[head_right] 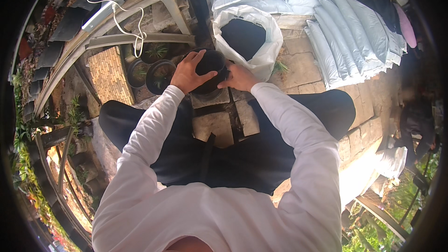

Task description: The person scoops soil from a large white bag using a small black container and pours it into a larger black pot. They repeat this process multiple times, occasionally pressing down the soil with their hands to level it.

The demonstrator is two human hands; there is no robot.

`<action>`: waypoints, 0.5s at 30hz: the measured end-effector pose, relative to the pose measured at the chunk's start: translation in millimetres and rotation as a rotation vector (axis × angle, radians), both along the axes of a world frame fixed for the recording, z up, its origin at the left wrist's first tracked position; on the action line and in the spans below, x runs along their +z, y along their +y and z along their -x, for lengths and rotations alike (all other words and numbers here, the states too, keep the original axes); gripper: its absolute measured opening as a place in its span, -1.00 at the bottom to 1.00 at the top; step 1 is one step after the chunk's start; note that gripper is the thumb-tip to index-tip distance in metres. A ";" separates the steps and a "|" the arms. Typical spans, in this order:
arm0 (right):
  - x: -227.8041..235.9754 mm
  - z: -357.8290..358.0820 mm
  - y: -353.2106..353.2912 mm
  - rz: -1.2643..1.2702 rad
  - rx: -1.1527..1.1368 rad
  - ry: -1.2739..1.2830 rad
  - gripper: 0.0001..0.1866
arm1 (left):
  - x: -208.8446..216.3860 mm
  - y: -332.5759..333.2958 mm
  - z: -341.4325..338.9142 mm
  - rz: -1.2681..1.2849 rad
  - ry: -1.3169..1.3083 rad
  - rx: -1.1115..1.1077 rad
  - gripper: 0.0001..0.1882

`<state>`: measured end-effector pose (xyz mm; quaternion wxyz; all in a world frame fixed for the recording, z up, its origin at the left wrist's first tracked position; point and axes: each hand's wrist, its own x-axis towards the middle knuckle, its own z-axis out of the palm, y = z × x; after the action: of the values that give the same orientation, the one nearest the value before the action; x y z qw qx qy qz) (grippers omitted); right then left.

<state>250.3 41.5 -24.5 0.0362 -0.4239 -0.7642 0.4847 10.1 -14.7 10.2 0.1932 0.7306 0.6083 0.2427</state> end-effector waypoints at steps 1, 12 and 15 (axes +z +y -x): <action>0.0 0.7 -0.8 -0.025 -0.006 -0.011 0.02 | -5.1 -4.5 1.4 0.034 0.052 -0.025 -0.01; -1.1 1.1 -3.6 -0.083 -0.003 -0.067 0.19 | -2.1 -25.7 6.2 0.112 0.141 -0.032 -0.08; -0.2 2.5 0.5 -0.058 0.034 -0.087 0.23 | 3.2 -24.2 8.5 0.024 0.084 -0.007 -0.09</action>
<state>247.8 42.0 -24.7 0.0070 -0.4303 -0.7859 0.4440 1.6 -38.9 13.4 0.1774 0.7400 0.6160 0.2037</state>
